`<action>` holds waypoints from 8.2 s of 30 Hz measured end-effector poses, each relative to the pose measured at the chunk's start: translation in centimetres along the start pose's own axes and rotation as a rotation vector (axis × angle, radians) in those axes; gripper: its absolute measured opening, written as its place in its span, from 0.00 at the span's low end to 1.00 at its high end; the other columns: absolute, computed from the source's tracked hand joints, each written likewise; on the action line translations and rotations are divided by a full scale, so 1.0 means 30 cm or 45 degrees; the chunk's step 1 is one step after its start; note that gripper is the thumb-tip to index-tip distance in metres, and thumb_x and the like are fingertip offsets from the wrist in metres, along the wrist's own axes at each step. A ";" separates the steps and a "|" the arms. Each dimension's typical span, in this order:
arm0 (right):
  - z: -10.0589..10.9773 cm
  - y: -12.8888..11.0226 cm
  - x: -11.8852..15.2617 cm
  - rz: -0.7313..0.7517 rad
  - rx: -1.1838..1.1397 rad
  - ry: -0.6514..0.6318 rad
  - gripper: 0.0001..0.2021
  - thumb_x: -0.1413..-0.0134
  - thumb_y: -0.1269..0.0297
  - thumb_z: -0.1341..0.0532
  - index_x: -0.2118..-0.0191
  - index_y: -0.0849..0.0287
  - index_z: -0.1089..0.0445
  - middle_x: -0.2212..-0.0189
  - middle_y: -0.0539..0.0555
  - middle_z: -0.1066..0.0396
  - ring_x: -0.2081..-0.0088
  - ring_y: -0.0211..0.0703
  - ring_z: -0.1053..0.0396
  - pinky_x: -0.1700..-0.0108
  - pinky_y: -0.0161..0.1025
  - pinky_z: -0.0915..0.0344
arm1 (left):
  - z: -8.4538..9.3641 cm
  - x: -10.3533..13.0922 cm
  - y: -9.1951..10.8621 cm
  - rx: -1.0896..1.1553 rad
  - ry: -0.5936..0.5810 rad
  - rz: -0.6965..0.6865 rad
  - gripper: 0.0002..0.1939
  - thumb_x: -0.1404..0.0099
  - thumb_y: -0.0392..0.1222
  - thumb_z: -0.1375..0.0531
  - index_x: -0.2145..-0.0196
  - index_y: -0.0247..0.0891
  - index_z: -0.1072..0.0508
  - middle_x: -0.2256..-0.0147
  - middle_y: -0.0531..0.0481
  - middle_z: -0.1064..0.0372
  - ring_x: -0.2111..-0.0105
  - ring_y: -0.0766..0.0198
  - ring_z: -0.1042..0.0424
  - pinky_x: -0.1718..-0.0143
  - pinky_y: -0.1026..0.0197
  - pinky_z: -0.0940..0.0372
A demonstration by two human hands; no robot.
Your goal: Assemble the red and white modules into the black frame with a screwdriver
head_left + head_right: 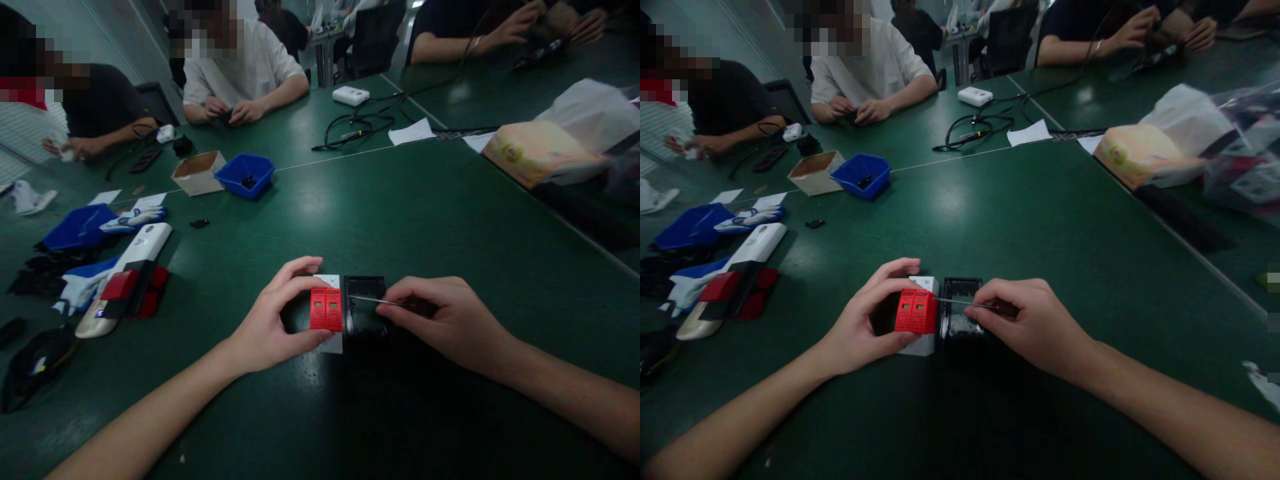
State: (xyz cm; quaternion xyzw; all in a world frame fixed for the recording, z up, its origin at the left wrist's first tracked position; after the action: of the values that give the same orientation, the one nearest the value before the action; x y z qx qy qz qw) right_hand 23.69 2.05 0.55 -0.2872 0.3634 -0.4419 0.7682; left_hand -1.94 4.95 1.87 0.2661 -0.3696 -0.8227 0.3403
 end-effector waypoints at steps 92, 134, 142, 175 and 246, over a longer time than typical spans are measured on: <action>0.004 -0.017 -0.004 0.024 -0.003 -0.022 0.07 0.34 0.65 0.39 0.64 0.57 0.25 0.73 0.49 0.23 0.77 0.35 0.29 0.75 0.33 0.37 | -0.004 0.006 0.001 -0.178 0.121 -0.183 0.24 0.33 0.50 0.34 0.43 0.42 0.31 0.40 0.39 0.34 0.40 0.48 0.31 0.40 0.45 0.33; 0.019 0.074 -0.021 -0.006 0.278 0.007 0.11 0.31 0.62 0.42 0.50 0.56 0.26 0.49 0.59 0.28 0.47 0.53 0.29 0.46 0.52 0.30 | 0.066 -0.011 -0.072 -0.614 0.161 0.046 0.10 0.28 0.36 0.43 0.51 0.36 0.27 0.56 0.43 0.25 0.59 0.58 0.25 0.57 0.53 0.27; 0.008 0.067 -0.019 0.017 0.366 -0.051 0.14 0.31 0.60 0.42 0.47 0.56 0.26 0.46 0.61 0.29 0.46 0.56 0.30 0.47 0.55 0.29 | 0.066 0.009 -0.046 -0.430 0.024 -0.335 0.33 0.31 0.66 0.43 0.41 0.39 0.33 0.45 0.37 0.29 0.46 0.46 0.28 0.44 0.40 0.34; 0.001 0.052 -0.024 0.030 0.408 -0.083 0.15 0.32 0.58 0.42 0.47 0.56 0.25 0.46 0.64 0.27 0.45 0.60 0.30 0.46 0.61 0.29 | 0.000 0.026 0.004 -0.114 -0.040 -0.631 0.48 0.48 0.37 0.27 0.36 0.50 0.46 0.38 0.37 0.44 0.34 0.35 0.37 0.38 0.30 0.33; -0.058 -0.055 0.034 0.244 -0.105 -0.484 0.05 0.33 0.68 0.39 0.54 0.58 0.27 0.68 0.50 0.23 0.71 0.35 0.27 0.68 0.31 0.35 | -0.084 0.053 0.063 0.162 0.417 -0.487 0.44 0.57 0.45 0.26 0.42 0.43 0.33 0.40 0.36 0.37 0.46 0.43 0.30 0.45 0.41 0.31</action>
State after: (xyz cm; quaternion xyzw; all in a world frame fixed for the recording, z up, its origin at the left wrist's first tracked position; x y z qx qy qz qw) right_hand 21.86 0.20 0.49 -0.3607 0.2555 -0.2895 0.8490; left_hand -0.53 1.74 1.59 0.4817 -0.3035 -0.7931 0.2166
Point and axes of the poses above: each hand's wrist, its own x-axis away from the middle knuckle, its own z-axis out of the back of the hand, y = z × x, the point moved 3 cm from there along -x, towards the middle knuckle
